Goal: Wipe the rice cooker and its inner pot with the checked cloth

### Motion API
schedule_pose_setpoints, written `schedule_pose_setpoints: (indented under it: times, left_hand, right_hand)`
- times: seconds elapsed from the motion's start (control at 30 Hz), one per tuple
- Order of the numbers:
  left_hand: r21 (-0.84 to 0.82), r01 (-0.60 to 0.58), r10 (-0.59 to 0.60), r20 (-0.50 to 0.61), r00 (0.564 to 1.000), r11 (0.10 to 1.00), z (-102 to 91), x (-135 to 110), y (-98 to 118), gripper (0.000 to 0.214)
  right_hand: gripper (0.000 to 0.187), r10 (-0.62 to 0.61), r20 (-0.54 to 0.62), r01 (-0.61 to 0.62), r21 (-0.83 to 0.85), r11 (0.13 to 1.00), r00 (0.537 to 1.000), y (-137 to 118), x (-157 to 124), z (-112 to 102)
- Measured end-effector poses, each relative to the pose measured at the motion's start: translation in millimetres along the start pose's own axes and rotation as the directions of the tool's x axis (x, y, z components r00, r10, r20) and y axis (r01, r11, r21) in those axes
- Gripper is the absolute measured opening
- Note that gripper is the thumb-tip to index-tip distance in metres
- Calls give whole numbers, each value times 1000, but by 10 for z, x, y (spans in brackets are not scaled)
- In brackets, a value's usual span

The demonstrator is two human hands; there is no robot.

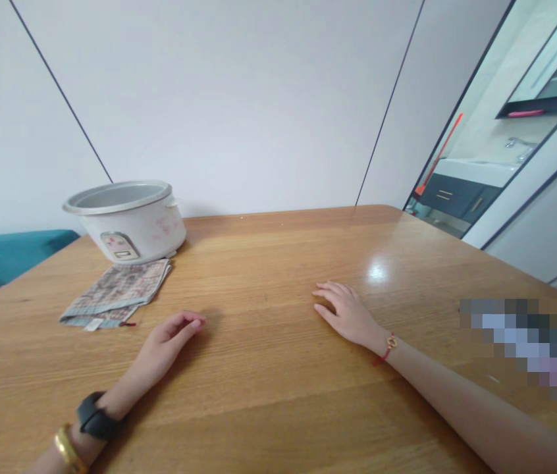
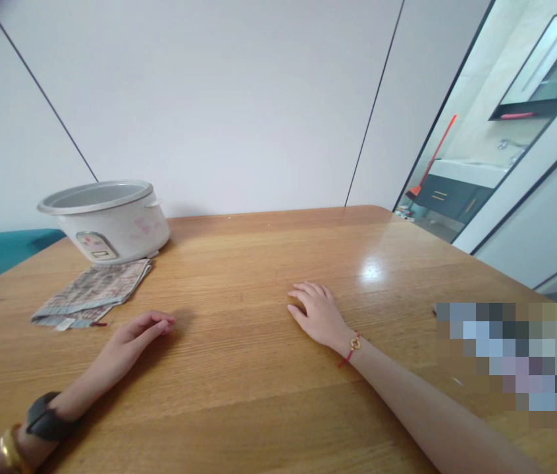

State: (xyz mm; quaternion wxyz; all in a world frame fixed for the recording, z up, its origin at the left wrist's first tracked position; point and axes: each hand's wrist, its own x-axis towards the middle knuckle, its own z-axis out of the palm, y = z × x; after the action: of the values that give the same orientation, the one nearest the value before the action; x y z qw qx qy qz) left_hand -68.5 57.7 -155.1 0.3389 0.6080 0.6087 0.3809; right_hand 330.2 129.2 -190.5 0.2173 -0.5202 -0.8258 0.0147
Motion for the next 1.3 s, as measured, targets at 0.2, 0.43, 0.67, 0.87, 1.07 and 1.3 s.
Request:
schedule_pose_setpoints:
  times: [0.2,0.43,0.67,0.87,1.07,1.3]
  left_hand:
    - [-12,8,-8,-18,1000,1000,9,-4,33,40]
    - [3,1,-1,-21,1000,1000,7,-17,46,39]
    - [19,-7,7,-18,1000,1000,4,-14,47,37]
    - [17,-2,3,-20,1000,1000,2,-14,45,36]
    - [28,-9,9,-20,1000,1000,5,-14,44,35]
    - [23,-9,10,-23,1000,1000,16,-31,85,35]
  right_hand:
    - [33,-9,-6,9,-8,1000,1000,7,-7,6]
    - [32,-16,-14,16,-11,1000,1000,8,-13,16]
    - [33,-7,11,8,-30,1000,1000,-10,-19,4]
    - [33,-6,9,7,-44,999,1000,-30,-26,5]
    - [34,-5,10,5,-46,999,1000,-22,-28,12]
    - [33,-12,1,12,-31,999,1000,-17,-35,9]
